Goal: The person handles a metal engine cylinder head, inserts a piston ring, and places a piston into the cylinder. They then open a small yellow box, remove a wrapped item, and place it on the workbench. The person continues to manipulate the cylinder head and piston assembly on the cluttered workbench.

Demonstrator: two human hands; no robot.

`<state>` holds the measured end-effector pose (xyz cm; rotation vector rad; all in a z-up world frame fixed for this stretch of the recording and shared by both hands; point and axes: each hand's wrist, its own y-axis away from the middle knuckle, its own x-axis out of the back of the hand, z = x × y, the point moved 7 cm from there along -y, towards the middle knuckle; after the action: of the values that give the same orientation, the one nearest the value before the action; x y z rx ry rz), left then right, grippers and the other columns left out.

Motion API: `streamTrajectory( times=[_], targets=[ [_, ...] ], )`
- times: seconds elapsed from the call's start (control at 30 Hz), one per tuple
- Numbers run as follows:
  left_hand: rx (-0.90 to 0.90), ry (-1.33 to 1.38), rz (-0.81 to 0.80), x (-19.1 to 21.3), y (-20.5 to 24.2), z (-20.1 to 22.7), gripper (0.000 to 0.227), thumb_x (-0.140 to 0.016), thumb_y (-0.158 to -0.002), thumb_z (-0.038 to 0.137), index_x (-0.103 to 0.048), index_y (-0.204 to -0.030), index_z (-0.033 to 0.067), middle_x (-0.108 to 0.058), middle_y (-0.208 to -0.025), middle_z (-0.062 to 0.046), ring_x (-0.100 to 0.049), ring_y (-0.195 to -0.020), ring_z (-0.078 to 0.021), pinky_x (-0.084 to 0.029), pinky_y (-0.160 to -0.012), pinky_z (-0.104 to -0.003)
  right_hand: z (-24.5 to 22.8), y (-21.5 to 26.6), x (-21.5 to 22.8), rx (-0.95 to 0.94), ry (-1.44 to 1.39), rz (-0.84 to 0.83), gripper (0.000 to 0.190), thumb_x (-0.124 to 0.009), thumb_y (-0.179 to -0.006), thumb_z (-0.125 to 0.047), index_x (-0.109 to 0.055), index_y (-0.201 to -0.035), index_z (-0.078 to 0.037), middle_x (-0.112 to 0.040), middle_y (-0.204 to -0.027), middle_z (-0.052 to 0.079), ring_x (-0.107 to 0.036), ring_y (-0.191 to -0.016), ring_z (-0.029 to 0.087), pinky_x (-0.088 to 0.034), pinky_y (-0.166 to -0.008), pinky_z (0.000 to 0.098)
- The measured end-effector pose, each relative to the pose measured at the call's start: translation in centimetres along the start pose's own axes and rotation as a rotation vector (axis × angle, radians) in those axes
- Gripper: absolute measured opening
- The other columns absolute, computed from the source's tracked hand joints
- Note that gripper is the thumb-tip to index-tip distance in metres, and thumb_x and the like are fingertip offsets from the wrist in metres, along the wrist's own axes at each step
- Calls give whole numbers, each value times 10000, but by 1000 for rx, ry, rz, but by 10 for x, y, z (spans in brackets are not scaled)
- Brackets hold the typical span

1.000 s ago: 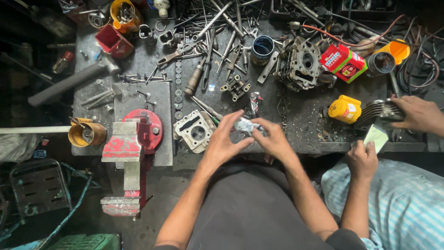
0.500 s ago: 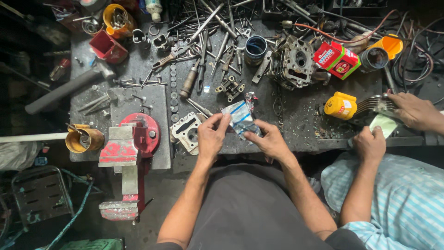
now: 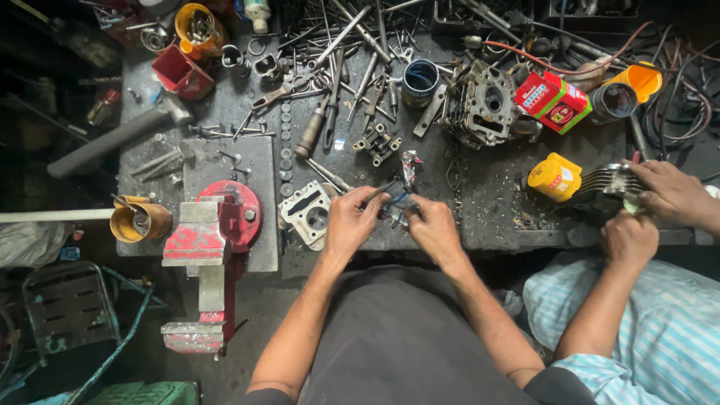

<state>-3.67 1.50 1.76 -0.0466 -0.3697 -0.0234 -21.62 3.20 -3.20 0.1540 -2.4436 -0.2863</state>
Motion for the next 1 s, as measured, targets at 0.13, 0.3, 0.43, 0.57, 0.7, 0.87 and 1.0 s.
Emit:
streamTrajectory(
  times=[0.13, 0.3, 0.43, 0.57, 0.7, 0.87, 1.0],
  targets=[
    [93, 120, 44, -5, 3, -9, 264, -711, -985, 292, -781, -977, 37, -701, -675, -15, -597, -563, -45, -438, -494, -251, 11, 0, -21, -81, -495, -85, 191, -538, -997, -127, -695, -984, -19, -638, -676, 31, -616, -590, 115, -514, -539, 309],
    [188, 234, 30, -8, 4, -20, 289, -699, -984, 323, -788, -1017, 51, -683, -670, 21, -574, -589, -24, -442, -501, -236, 15, 6, -33, 34, -741, -126, 212, -493, -1063, -130, -678, -1078, -29, -588, -715, -6, -545, -627, 81, -481, -563, 266],
    [206, 271, -19, -5, 5, -20, 226, -714, -967, 243, -783, -1032, 37, -684, -688, 21, -591, -618, -34, -468, -544, -233, 1, 10, -20, 254, -579, -81, 238, -453, -884, 46, -656, -992, -16, -597, -745, 18, -550, -643, 113, -467, -563, 272],
    [264, 303, -45, -2, 7, -25, 153, -728, -934, 145, -789, -974, 10, -700, -708, 9, -587, -638, -52, -467, -567, -246, -22, 17, -2, 497, -349, -30, 365, -407, -629, 126, -614, -905, 8, -537, -763, 81, -529, -658, 190, -437, -584, 315],
    [233, 271, -39, -7, 2, -31, 187, -738, -870, 121, -796, -1027, 36, -765, -793, 41, -658, -703, -41, -519, -639, -237, -40, 26, 3, 766, -275, -23, 440, -488, -541, 76, -659, -940, 2, -578, -765, 109, -574, -674, 256, -489, -600, 329],
    [245, 124, -121, -13, -18, -38, 115, -777, -908, 144, -790, -939, 35, -701, -714, -26, -606, -668, -94, -483, -617, -285, -21, 15, -23, 350, -383, -147, 132, -533, -903, 10, -622, -997, -16, -604, -771, 70, -588, -692, 181, -510, -618, 327],
    [-138, -100, -33, 6, -22, -8, 179, -813, -817, 92, -800, -996, 98, -746, -903, -49, -667, -835, -184, -512, -753, -296, -19, 33, -50, 56, -954, -442, 316, -609, -997, -128, -520, -1290, -52, -652, -994, 12, -626, -829, 128, -541, -730, 315]
  ],
)
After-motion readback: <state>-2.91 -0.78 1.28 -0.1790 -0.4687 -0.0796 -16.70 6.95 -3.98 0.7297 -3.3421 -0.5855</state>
